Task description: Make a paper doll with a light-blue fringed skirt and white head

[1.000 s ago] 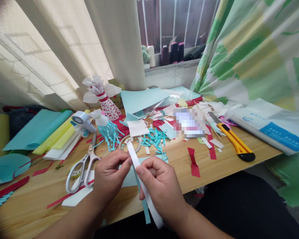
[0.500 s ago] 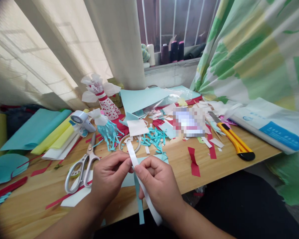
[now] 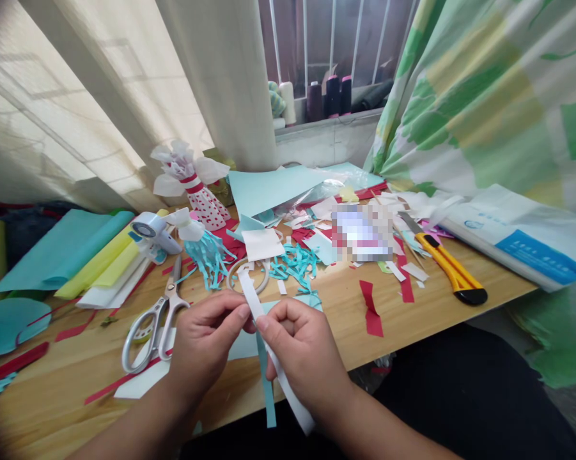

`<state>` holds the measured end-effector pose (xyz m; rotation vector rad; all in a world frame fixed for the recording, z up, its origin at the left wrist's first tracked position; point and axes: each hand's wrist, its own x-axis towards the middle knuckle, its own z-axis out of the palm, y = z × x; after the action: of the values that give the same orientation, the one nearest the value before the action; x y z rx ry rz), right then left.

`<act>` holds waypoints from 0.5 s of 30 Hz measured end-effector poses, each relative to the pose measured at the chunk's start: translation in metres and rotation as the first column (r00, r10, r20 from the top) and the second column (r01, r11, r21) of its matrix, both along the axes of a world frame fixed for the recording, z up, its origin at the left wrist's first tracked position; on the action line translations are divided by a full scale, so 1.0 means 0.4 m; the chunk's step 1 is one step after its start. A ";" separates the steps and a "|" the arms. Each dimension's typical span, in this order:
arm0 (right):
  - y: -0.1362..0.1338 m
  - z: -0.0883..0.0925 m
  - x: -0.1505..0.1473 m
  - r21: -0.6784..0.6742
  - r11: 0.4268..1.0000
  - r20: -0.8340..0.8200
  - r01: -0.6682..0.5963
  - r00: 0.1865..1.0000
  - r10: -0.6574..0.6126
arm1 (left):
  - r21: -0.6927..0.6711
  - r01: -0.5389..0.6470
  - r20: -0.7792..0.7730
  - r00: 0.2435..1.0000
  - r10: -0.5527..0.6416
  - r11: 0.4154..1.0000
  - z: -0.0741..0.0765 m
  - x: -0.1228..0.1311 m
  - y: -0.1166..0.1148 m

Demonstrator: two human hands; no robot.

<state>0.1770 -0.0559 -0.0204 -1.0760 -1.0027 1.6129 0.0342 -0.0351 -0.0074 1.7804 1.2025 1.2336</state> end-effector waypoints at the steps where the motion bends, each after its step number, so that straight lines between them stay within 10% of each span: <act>1: 0.000 0.001 0.000 0.002 1.000 0.002 -0.004 1.000 0.004 | -0.009 0.003 0.007 1.000 -0.003 1.000 0.000 0.000 -0.001; 15: 0.006 0.000 -0.002 0.012 1.000 0.040 -0.008 0.999 0.008 | -0.072 0.063 0.098 0.994 -0.056 0.995 -0.004 -0.007 0.000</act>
<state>0.1760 -0.0536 -0.0205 -1.1007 -1.0431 1.5953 0.0314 -0.0352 -0.0089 1.6719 1.1187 1.2094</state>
